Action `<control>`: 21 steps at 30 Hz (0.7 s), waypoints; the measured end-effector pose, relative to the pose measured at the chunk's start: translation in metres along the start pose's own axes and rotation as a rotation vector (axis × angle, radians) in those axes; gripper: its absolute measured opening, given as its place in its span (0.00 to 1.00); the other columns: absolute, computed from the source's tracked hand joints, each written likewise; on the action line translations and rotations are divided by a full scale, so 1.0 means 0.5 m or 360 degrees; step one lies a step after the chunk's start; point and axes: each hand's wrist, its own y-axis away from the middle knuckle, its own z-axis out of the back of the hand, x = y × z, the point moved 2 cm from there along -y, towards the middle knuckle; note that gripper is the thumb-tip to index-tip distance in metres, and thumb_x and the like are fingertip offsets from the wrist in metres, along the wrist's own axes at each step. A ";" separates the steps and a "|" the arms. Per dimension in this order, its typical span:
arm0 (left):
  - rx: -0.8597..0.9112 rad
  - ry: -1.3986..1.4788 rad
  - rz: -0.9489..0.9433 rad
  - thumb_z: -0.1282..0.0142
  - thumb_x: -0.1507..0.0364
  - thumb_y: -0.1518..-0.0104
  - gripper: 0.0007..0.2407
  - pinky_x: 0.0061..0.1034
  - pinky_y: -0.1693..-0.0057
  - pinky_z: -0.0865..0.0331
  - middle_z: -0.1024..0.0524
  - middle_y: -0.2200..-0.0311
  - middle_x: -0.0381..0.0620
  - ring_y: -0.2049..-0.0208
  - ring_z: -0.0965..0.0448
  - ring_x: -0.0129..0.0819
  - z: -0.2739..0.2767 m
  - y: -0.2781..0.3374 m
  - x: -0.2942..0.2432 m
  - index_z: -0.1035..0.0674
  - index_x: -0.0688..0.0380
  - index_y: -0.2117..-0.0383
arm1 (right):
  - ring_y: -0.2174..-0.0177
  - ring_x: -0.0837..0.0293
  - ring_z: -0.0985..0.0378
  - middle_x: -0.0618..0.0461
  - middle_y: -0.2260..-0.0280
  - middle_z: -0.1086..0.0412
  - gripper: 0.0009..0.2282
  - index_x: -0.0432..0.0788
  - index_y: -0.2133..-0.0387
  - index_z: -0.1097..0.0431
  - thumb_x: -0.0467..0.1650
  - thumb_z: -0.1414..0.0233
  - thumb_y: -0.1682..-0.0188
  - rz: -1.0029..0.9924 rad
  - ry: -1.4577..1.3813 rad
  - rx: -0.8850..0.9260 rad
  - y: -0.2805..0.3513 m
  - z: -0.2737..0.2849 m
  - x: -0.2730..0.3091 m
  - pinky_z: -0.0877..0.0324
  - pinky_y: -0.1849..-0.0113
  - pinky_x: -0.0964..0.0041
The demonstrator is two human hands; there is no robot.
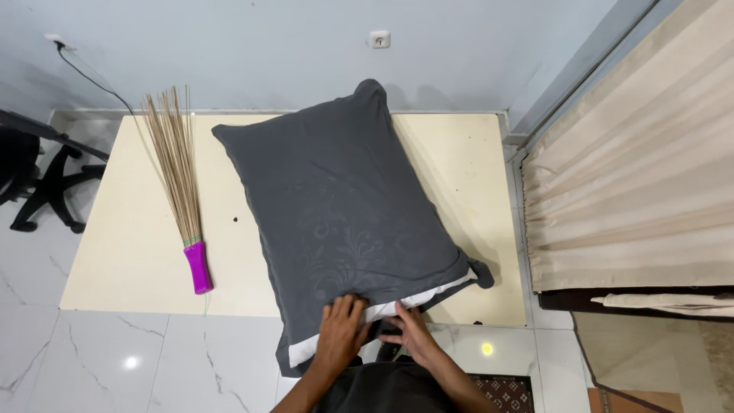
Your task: The person lays out a dark gray pillowcase on a table, then uses a broom to hit a white pillow to fluff it. The person then inserts the pillow into the case, tucks the edges, and smooths the case over the pillow.
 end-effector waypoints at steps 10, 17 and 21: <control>-0.0320 0.0013 0.0514 0.32 0.68 0.53 0.16 0.37 0.55 0.39 0.25 0.60 0.49 0.58 0.27 0.46 0.099 0.085 0.084 0.21 0.60 0.60 | 0.45 0.42 0.27 0.38 0.43 0.37 0.31 0.35 0.39 0.50 0.39 0.44 0.49 -0.0392 0.0155 0.0458 0.002 -0.142 -0.064 0.25 0.49 0.44; -0.0402 0.0231 0.0332 0.40 0.78 0.51 0.10 0.39 0.56 0.30 0.21 0.64 0.49 0.61 0.22 0.48 0.107 0.101 0.129 0.18 0.57 0.62 | 0.55 0.51 0.25 0.47 0.54 0.30 0.22 0.39 0.47 0.35 0.40 0.45 0.50 -0.0297 0.0162 0.0444 -0.011 -0.172 -0.113 0.22 0.52 0.45; -0.0420 0.0121 0.0439 0.42 0.78 0.50 0.09 0.40 0.56 0.30 0.22 0.65 0.51 0.62 0.22 0.50 0.084 0.113 0.140 0.21 0.59 0.63 | 0.57 0.52 0.25 0.48 0.56 0.30 0.21 0.38 0.48 0.35 0.38 0.45 0.49 -0.0212 0.0115 0.0384 0.016 -0.202 -0.123 0.21 0.54 0.43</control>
